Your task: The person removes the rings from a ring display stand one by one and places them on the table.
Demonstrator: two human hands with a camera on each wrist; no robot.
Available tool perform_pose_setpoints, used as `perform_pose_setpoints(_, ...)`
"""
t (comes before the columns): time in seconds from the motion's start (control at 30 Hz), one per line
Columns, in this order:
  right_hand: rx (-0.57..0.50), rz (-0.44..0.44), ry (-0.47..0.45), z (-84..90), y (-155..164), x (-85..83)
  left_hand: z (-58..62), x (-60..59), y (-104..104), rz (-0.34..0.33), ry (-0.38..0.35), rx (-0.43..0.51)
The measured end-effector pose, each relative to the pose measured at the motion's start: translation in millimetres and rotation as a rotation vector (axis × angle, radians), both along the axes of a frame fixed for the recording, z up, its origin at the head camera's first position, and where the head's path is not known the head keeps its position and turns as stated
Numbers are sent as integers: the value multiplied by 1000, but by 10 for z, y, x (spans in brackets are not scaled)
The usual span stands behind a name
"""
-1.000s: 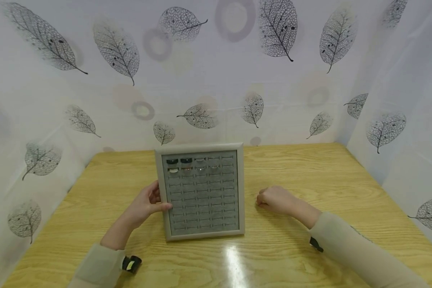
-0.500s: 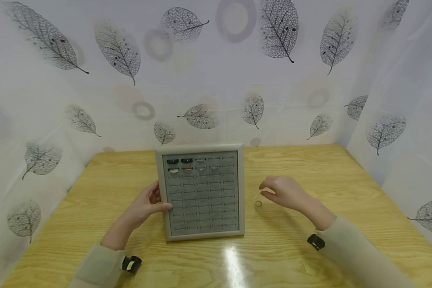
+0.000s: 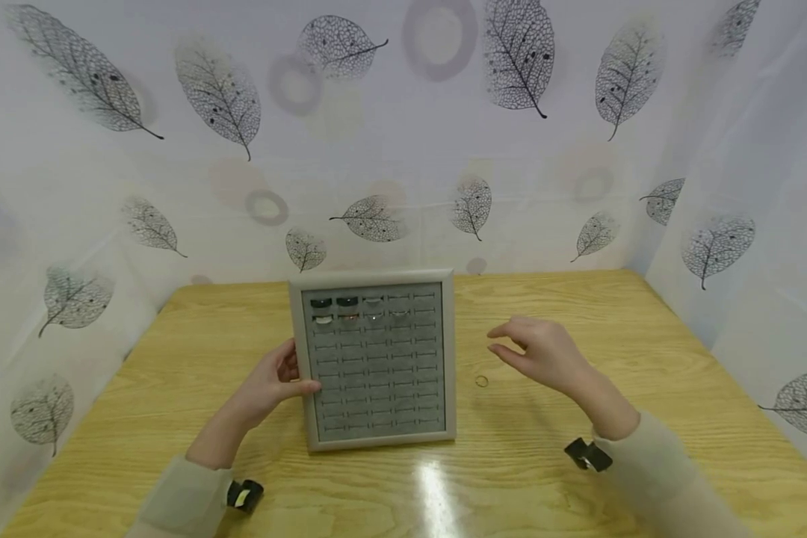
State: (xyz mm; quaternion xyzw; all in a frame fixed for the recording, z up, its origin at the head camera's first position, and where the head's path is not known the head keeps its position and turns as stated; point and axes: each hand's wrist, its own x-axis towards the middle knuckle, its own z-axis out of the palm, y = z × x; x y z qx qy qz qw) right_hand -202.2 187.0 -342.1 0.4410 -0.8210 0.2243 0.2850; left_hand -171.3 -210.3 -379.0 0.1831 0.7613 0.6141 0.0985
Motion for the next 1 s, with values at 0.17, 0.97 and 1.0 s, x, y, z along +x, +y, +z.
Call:
perform_pose_setpoints(0.17, -66, 31, 33, 44, -87, 17, 4, 3, -1, 4, -4, 0)
perform_pose_setpoints(0.97, -189, 162, 120, 231, -744, -42, 5, 7, 3, 16, -39, 9)
perform_pose_setpoints(1.0, -195, 163, 117, 232, -767, -47, 4, 7, 3, 15, -40, 11)
